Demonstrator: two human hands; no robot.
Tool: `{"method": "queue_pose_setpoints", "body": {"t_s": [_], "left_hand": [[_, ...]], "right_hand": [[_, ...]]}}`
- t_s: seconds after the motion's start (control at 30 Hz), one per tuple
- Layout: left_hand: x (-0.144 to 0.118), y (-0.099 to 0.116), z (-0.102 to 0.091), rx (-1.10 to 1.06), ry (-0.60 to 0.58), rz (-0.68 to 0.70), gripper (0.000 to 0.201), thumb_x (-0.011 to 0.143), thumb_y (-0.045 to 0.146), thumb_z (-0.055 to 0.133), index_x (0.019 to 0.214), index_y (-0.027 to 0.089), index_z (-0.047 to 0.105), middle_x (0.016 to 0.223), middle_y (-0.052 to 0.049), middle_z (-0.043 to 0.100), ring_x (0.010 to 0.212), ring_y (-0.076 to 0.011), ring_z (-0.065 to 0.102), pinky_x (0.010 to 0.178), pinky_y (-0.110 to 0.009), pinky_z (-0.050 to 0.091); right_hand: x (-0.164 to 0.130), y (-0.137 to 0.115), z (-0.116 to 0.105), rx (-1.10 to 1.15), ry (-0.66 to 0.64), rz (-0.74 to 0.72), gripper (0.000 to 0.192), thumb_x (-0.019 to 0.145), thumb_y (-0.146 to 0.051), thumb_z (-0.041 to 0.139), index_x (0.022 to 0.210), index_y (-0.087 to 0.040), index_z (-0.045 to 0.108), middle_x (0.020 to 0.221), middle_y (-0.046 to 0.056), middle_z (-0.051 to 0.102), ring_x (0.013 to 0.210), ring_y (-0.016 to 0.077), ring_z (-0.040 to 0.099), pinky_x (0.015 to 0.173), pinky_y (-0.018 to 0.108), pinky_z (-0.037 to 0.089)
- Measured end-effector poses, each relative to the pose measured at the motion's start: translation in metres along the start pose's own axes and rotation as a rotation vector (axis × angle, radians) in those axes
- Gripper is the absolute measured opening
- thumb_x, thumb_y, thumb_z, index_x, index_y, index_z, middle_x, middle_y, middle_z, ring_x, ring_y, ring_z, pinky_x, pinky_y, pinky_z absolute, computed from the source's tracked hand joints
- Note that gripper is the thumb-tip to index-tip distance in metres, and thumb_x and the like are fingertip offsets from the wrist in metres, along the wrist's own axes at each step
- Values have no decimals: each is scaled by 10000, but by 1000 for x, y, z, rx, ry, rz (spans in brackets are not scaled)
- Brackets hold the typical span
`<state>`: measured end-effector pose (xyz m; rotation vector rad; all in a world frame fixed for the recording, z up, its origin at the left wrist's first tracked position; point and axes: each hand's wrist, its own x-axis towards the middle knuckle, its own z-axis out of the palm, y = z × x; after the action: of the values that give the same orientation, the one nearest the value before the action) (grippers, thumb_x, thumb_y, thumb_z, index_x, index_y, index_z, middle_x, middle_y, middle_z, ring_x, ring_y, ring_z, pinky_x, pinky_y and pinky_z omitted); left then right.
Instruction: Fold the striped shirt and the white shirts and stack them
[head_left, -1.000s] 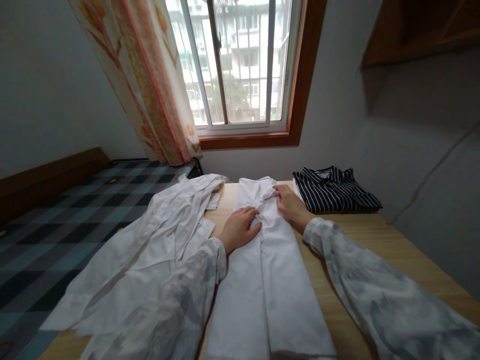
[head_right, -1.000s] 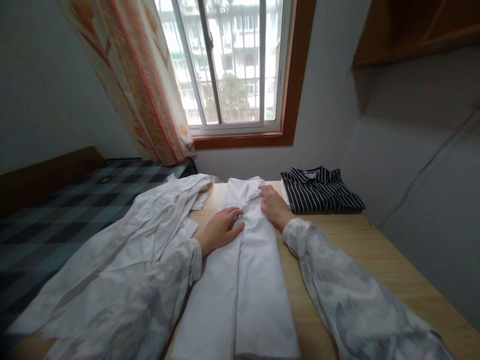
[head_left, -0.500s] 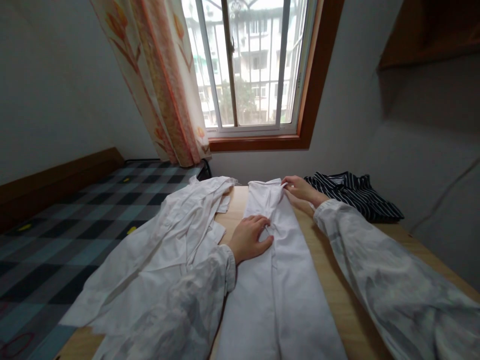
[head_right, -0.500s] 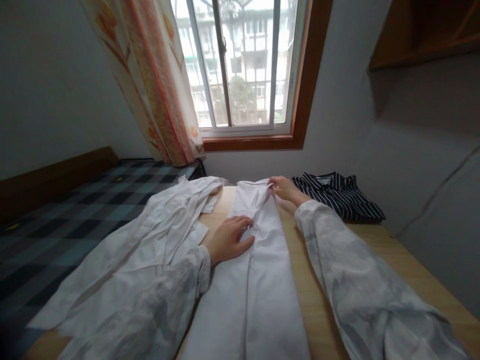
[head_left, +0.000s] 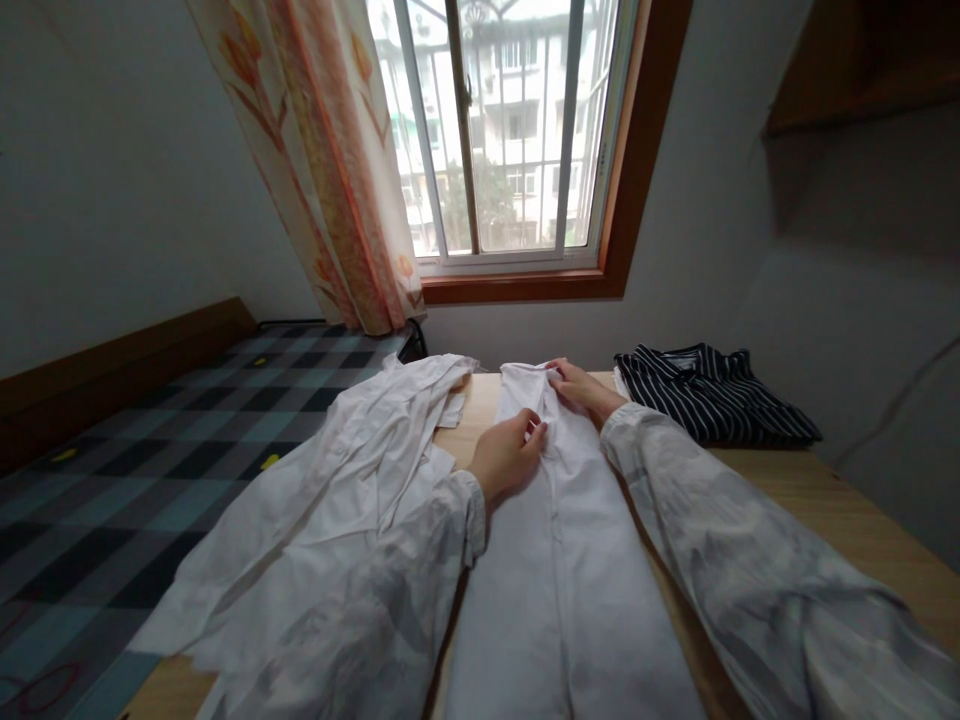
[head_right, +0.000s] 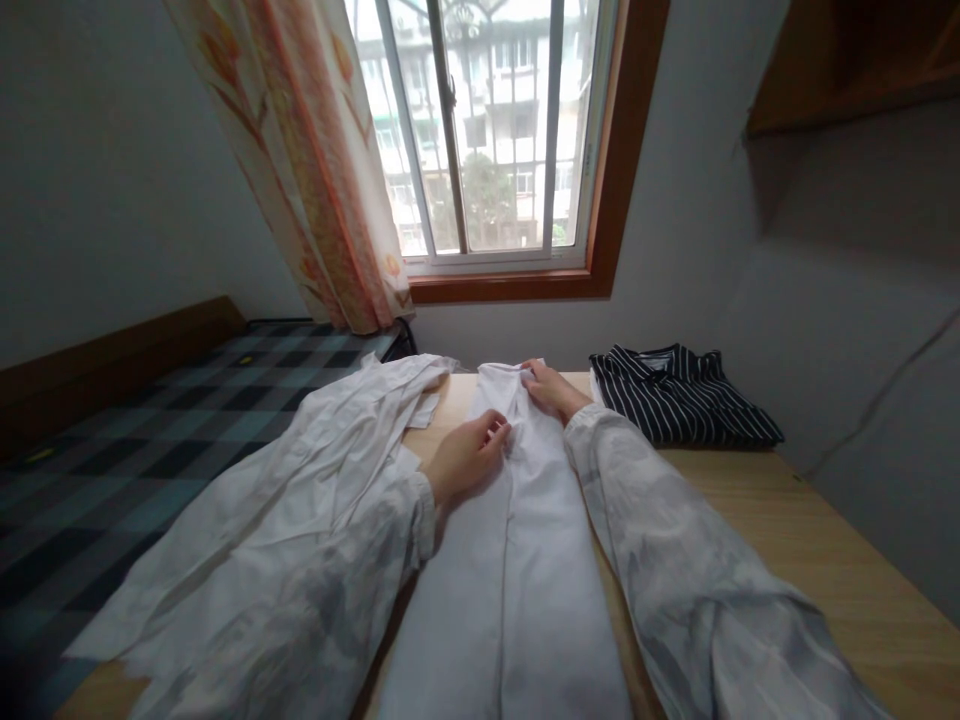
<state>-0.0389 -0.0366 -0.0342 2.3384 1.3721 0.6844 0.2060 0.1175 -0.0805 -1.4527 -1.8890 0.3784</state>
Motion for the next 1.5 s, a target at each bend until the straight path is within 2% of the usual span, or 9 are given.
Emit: {"method": "queue_pose_setpoints", "body": {"t_s": [0.17,0.27,0.4,0.67,0.77,0.97,1.27,1.4,1.5], "left_hand": [[49,-17,-10,159,3,22,261,1100,261,542,1289,246,722,1276,-101,830,1164,-279,786,980,-386,591],[77,-39,-11,270,-26,39,354,1018,245,667,1362,177,713,1429,-162,772,1297,-333,740,1111,-438,574],[105,-68,-6,278,6,58,400,1051,257,628,1436,162,679,1498,-186,733,1389,-336,696,1201,-458,531],[149,-98,10,250,16,201,538,1058,347,642,1555,141,632,1587,-178,682,1511,-298,595,1315,-410,410],[162,-95,14,279,14,195,456,1041,380,672,1438,166,735,1426,-153,769,1406,-309,635,1274,-424,437],[175,-100,7,291,51,32,240,1030,427,696,996,230,830,1122,-102,806,1214,-294,651,1112,-383,495],[174,-106,-6,280,161,-147,292,1107,426,587,1167,205,768,1137,-135,782,1158,-294,675,1048,-380,490],[157,-83,6,279,235,-41,365,1007,384,737,1308,178,720,1339,-165,742,1280,-317,638,1133,-407,468],[140,-66,10,321,272,32,270,1032,382,682,1190,177,759,1296,-174,755,1253,-328,656,1138,-433,472]], "right_hand": [[7,-7,8,-36,72,25,314,1010,-256,609,1293,-163,710,1185,126,806,1067,240,726,998,354,563],[8,-13,17,-92,123,38,450,955,-317,716,1367,-139,687,1325,186,758,1242,310,675,1136,440,513],[0,-14,33,-142,157,66,552,961,-361,728,1444,-106,645,1474,258,685,1388,359,624,1241,501,449],[-6,-3,38,-121,190,104,420,1020,-286,577,1414,-174,671,1417,172,753,1316,288,696,1158,395,517],[-5,-2,37,-109,205,106,385,1002,-224,531,1349,-210,699,1348,136,782,1254,274,714,1108,376,542],[-7,-4,37,-124,208,96,359,975,-197,549,1300,-186,702,1326,158,778,1237,289,699,1135,399,516],[-10,-13,35,-191,193,63,366,1035,-367,654,1336,-162,691,1376,190,746,1310,330,650,1192,455,473],[-16,-23,31,-258,246,0,356,1009,-336,689,1320,-163,695,1340,195,741,1281,355,633,1185,476,469],[-22,-33,26,-262,324,-66,270,1007,-293,671,1250,-184,713,1289,183,741,1249,352,626,1144,461,481]]}}
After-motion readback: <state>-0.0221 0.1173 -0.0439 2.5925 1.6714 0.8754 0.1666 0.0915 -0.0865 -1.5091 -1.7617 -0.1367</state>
